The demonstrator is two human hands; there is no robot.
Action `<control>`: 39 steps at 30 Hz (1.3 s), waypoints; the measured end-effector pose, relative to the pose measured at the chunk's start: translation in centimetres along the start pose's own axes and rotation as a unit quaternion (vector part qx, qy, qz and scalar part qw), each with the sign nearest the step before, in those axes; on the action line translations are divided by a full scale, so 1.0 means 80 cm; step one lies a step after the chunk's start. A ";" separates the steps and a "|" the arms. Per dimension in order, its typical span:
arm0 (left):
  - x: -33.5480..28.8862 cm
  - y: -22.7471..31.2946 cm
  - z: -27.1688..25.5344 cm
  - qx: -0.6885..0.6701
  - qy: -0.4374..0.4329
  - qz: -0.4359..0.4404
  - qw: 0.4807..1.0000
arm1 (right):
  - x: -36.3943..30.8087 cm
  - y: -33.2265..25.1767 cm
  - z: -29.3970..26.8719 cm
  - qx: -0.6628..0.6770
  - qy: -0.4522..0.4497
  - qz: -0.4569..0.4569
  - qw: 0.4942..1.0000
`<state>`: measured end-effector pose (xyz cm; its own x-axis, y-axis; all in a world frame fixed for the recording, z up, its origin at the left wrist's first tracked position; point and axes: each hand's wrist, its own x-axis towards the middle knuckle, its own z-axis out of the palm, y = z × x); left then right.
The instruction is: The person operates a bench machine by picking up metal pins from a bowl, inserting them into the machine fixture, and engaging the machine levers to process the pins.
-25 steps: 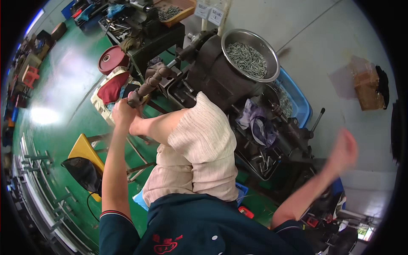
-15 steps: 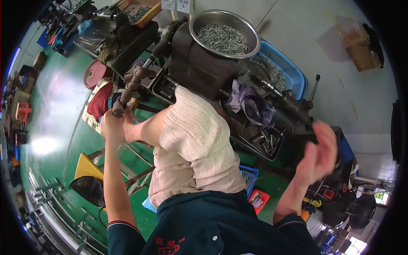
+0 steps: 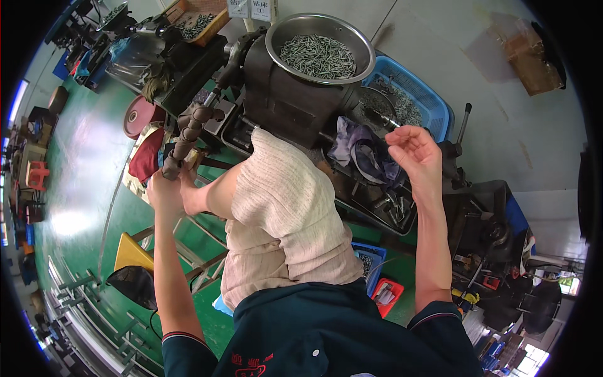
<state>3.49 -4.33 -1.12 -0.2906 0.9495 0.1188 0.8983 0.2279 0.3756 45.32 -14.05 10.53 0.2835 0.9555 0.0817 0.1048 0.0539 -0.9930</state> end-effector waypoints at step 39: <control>-0.004 0.008 -0.002 0.011 -0.020 -0.003 1.000 | -0.063 -0.066 0.033 -0.016 -0.137 -0.157 0.978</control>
<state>4.12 -4.54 -0.81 -0.2837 0.9556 0.0798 0.9039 0.2388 0.3550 40.84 -18.39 15.17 -0.0331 0.9354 0.3521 0.1768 0.3522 -0.9191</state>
